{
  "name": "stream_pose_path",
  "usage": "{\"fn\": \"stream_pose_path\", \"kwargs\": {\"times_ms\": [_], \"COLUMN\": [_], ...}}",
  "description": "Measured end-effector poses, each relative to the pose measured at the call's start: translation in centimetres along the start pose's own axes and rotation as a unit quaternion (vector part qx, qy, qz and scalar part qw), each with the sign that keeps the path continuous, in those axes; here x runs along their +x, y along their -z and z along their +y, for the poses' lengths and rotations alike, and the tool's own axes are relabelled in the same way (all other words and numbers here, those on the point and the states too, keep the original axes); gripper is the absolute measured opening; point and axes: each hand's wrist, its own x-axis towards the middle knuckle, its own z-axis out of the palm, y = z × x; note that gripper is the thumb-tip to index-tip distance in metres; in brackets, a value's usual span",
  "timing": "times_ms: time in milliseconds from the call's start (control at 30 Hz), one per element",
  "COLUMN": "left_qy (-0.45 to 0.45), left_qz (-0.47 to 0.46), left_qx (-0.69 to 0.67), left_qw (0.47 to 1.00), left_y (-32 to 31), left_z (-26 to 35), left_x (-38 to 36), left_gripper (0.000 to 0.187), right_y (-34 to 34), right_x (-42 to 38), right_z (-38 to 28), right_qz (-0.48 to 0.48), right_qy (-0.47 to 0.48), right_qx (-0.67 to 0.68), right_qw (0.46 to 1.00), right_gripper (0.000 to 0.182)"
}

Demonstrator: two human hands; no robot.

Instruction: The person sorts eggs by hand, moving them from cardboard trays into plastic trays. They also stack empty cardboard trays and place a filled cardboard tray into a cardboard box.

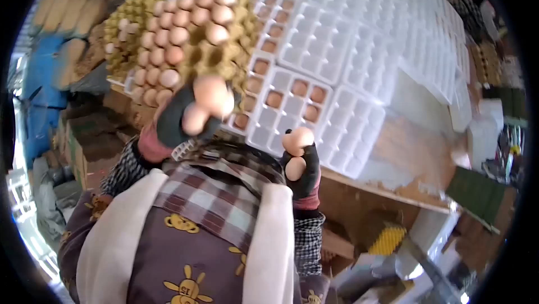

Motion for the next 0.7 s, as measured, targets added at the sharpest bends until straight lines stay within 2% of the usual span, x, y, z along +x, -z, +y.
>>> {"fn": "stream_pose_path", "kwargs": {"times_ms": [33, 67, 100, 133, 167, 200, 233, 300, 367, 433, 500, 533, 567, 600, 633, 667, 700], "left_qy": [0.113, 0.018, 0.049, 0.035, 0.016, -0.07, -0.086, -0.096, -0.087, -0.081, -0.07, -0.084, -0.08, -0.112, -0.14, -0.099, -0.094], "left_qz": [-0.054, -0.111, -0.099, -0.073, -0.046, 0.043, 0.074, 0.102, 0.096, 0.086, -0.003, -0.001, -0.001, 0.023, 0.048, 0.004, 0.01], "left_qx": [-0.207, -0.055, 0.012, 0.146, 0.28, 0.422, 0.458, 0.544, 0.529, 0.515, 0.489, 0.434, 0.435, 0.438, 0.438, 0.558, 0.558], "left_qw": [0.97, 0.992, 0.994, 0.986, 0.959, 0.903, 0.882, 0.828, 0.839, 0.849, 0.869, 0.897, 0.897, 0.891, 0.886, 0.824, 0.824], "left_y": [-1.3, -3.2, -4.7, -6.1, -7.1, -8.2, -8.9, -9.6, -9.6, -9.6, -9.6, -9.6, -9.7, -9.7, -9.6, -8.8, -8.4], "left_z": [-0.6, -1.4, -3.5, -4.7, -5.9, -8.6, -9.6, -10.5, -11.1, -11.9, -13.5, -16.1, -15.7, -14.8, -14.3, -14.4, -15.4], "left_x": [-0.2, 0.2, 0.7, 1.4, 2.5, 3.3, 4.7, 7.5, 8.2, 8.6, 7.0, 7.4, 6.7, 6.3, 5.9, 5.5, 4.8], "left_gripper": [0.049, 0.048, 0.05, 0.053, 0.055, 0.058, 0.059, 0.054, 0.051, 0.048, 0.048, 0.055, 0.055, 0.058, 0.061, 0.065, 0.065], "right_y": [0.9, 1.9, 3.5, 7.0, 6.9, 6.2, 5.3, 3.4, 3.8, 4.4, 4.9, 5.1, 5.2, 5.8, 6.5, 6.8, 6.6], "right_x": [-1.3, -1.7, -2.0, -1.0, -0.9, -0.5, 0.0, 1.1, 2.3, 2.2, 1.6, 1.1, 1.0, 1.0, 1.0, 0.7, 0.7], "right_z": [-1.4, -2.0, -2.2, -1.9, -2.5, -3.0, -3.2, -3.6, -3.3, -2.4, -1.3, -0.6, -0.2, 0.4, 0.8, 1.0, 1.0], "right_qz": [0.064, 0.138, 0.21, 0.223, 0.205, 0.202, 0.197, 0.228, 0.205, 0.184, 0.128, 0.111, 0.098, 0.119, 0.142, 0.143, 0.14], "right_qy": [0.106, 0.135, 0.153, 0.259, 0.332, 0.356, 0.378, 0.327, 0.261, 0.297, 0.325, 0.281, 0.244, 0.195, 0.156, 0.176, 0.199], "right_qx": [-0.198, -0.305, -0.405, -0.471, -0.58, -0.619, -0.655, -0.76, -0.804, -0.768, -0.74, -0.763, -0.784, -0.823, -0.835, -0.816, -0.795], "right_qw": [0.972, 0.933, 0.876, 0.813, 0.715, 0.67, 0.624, 0.514, 0.493, 0.536, 0.575, 0.571, 0.562, 0.52, 0.508, 0.532, 0.555], "right_gripper": [0.034, 0.033, 0.033, 0.038, 0.045, 0.048, 0.05, 0.052, 0.049, 0.045, 0.042, 0.044, 0.046, 0.051, 0.054, 0.055, 0.056]}}
